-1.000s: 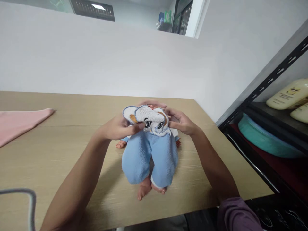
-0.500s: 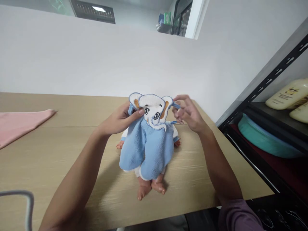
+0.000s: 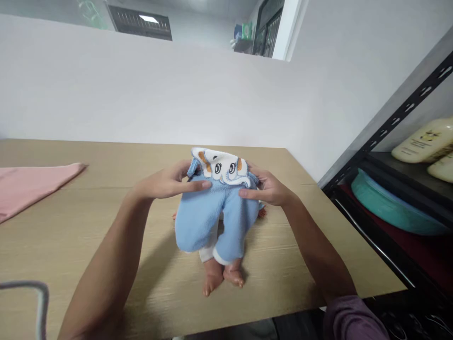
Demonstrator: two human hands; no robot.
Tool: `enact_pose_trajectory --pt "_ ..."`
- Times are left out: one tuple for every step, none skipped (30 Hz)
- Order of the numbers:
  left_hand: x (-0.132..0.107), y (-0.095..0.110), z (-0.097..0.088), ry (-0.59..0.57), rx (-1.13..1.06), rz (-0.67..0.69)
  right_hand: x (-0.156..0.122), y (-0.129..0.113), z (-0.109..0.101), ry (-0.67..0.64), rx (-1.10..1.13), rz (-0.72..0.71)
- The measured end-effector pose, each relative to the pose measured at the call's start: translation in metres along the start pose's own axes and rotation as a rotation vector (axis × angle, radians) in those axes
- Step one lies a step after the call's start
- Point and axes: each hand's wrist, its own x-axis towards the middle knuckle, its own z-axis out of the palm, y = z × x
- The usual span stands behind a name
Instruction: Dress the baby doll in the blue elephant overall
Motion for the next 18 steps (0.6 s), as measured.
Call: enact_pose_trajectory --pt "-0.001 -0.002 -0.002 -0.014 0.005 -0.008 0.0 0.001 -0.001 -0.009 0.024 0.015" --pt "-0.001 -0.003 -0.003 -0.008 0.005 -0.007 -0.001 0.002 0.0 -0.029 0.043 0.044" --pt "0.0 -0.004 -0.001 0.012 0.0 0.003 0.0 0.003 0.001 -0.049 0.047 0.085" --pt "0.001 -0.004 0.002 0.046 -0.01 0.02 0.0 0.002 0.004 -0.067 0.031 0.125" --pt "0.003 -0.004 0.007 0.08 -0.021 0.035 0.0 0.001 0.007 -0.081 -0.003 0.155" --pt "0.005 -0.003 0.011 0.105 -0.028 0.047 0.001 0.0 0.011 -0.091 -0.048 0.173" --pt "0.007 -0.002 0.015 0.119 -0.027 0.052 0.002 -0.001 0.014 -0.101 -0.097 0.182" --pt "0.008 -0.001 0.018 0.121 -0.02 0.048 0.003 -0.002 0.017 -0.111 -0.145 0.187" --pt "0.009 0.0 0.02 0.113 -0.01 0.039 0.003 -0.003 0.019 -0.118 -0.183 0.193" --pt "0.009 0.001 0.02 0.099 -0.002 0.029 0.004 -0.003 0.02 -0.124 -0.204 0.204" --pt "0.008 0.001 0.018 0.079 -0.001 0.02 0.004 -0.003 0.021 -0.123 -0.202 0.219" --pt "0.007 0.001 0.015 0.05 -0.006 0.01 0.005 -0.001 0.021 -0.113 -0.176 0.23" --pt "0.005 0.0 0.011 0.007 -0.014 0.002 0.005 0.001 0.021 -0.09 -0.129 0.233" --pt "0.003 -0.002 0.007 -0.051 -0.024 -0.001 0.006 0.003 0.02 -0.057 -0.065 0.23" --pt "0.001 -0.003 0.003 -0.123 -0.033 -0.003 0.006 0.006 0.019 -0.015 0.006 0.224" --pt "-0.001 -0.005 0.0 -0.203 -0.044 -0.002 0.006 0.009 0.018 0.028 0.072 0.22" --pt "-0.003 -0.007 -0.002 -0.274 -0.063 -0.001 0.006 0.013 0.017 0.063 0.124 0.221" --pt "-0.004 -0.009 -0.003 -0.318 -0.098 0.002 0.005 0.015 0.016 0.08 0.158 0.232"
